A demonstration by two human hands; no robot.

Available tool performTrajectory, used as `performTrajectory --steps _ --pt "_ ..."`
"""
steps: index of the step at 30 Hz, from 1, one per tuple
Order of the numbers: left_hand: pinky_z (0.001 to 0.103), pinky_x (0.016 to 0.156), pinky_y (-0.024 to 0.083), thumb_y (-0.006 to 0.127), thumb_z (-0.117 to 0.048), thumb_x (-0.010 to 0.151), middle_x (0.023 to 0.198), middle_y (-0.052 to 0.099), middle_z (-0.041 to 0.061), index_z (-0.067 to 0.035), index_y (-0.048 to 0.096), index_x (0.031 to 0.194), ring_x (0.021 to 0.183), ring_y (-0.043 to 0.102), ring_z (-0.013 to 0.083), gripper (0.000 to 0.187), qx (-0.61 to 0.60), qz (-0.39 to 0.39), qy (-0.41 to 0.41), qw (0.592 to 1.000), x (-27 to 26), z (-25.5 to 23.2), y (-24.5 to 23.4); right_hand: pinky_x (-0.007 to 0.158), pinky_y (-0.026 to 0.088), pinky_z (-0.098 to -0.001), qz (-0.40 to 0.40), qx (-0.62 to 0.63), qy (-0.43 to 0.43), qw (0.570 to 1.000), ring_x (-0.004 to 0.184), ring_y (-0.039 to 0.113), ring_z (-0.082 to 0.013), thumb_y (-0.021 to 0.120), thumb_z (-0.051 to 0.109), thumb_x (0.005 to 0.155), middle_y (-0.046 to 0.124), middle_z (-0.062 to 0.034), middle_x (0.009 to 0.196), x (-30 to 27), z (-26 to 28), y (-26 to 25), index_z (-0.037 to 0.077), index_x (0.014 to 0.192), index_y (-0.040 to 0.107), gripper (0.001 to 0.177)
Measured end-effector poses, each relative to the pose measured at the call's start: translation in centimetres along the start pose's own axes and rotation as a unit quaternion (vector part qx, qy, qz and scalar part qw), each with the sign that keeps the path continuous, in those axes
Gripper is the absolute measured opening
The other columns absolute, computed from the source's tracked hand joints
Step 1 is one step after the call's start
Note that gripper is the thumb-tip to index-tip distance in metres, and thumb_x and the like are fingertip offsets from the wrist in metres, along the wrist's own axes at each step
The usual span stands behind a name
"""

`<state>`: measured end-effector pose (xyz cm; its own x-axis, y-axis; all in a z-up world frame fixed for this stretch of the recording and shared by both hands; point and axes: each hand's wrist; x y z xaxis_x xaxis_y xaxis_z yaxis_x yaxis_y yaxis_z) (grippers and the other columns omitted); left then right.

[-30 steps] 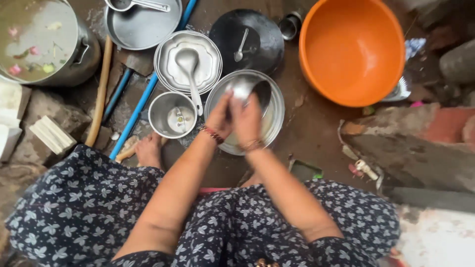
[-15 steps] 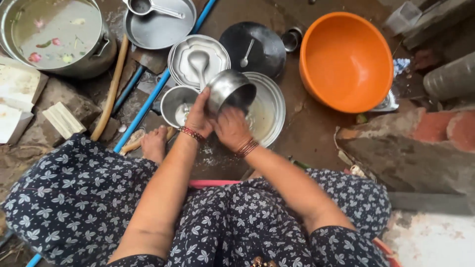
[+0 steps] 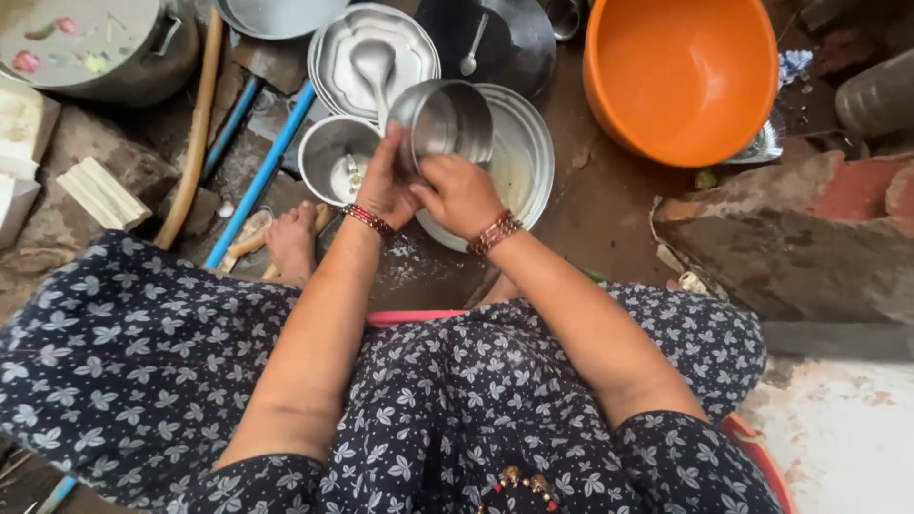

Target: Washing various metal plates, bowls, and a large black pan on the floor.

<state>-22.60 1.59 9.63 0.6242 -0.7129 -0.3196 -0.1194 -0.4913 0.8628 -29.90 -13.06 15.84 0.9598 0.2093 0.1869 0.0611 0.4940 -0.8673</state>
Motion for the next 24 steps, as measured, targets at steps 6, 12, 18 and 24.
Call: performTrajectory --steps 6,12,18,24 --pt "0.037 0.090 0.065 0.072 -0.048 0.082 0.106 0.076 0.006 -0.013 0.069 0.113 0.097 0.076 0.0209 0.047 -0.041 0.003 0.055 0.998 -0.2 0.7 0.2 0.105 0.044 -0.0507 -0.148 -0.146 -0.145 0.967 0.123 0.062 -0.0392 0.073 0.045 0.079 0.068 -0.0235 0.125 2.4 0.8 -1.2 -0.003 0.126 0.062 0.067" --pt "0.039 0.084 0.054 0.073 -0.033 0.111 0.092 0.069 0.002 -0.014 0.067 0.104 0.087 0.066 0.0193 0.021 -0.123 0.078 0.124 0.982 4.0 5.0 -6.1 0.081 0.057 -0.0516 0.064 -0.040 0.188 0.979 0.092 0.071 -0.0410 0.073 0.051 0.084 0.072 -0.0223 0.102 2.8 1.3 -1.0 0.004 0.098 0.071 0.050" --pt "0.040 0.090 0.058 0.071 -0.039 0.081 0.100 0.074 0.002 -0.016 0.070 0.104 0.093 0.073 0.0184 0.033 -0.106 -0.051 0.034 0.992 0.9 2.3 -2.7 0.074 0.056 -0.0502 -0.079 0.145 0.234 0.958 0.084 0.071 -0.0419 0.076 0.033 0.077 0.071 -0.0220 0.088 1.3 1.3 1.9 -0.001 0.095 0.065 0.040" --pt "0.048 0.085 0.053 0.071 -0.042 0.090 0.100 0.072 0.001 -0.020 0.065 0.113 0.092 0.067 0.0222 0.032 0.069 -0.036 -0.091 0.993 1.0 1.1 -2.0 0.072 0.053 -0.0484 -0.095 -0.082 -0.103 0.987 0.080 0.065 -0.0376 0.073 0.031 0.085 0.065 -0.0145 0.085 -0.9 -0.1 1.3 0.004 0.093 0.064 0.030"
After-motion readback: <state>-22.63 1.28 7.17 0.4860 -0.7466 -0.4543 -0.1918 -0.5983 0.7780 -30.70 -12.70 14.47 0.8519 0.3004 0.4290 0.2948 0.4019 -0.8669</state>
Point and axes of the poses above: each hand's wrist, its own x-axis towards the middle knuckle, its own y-axis out of the palm, z = x × y
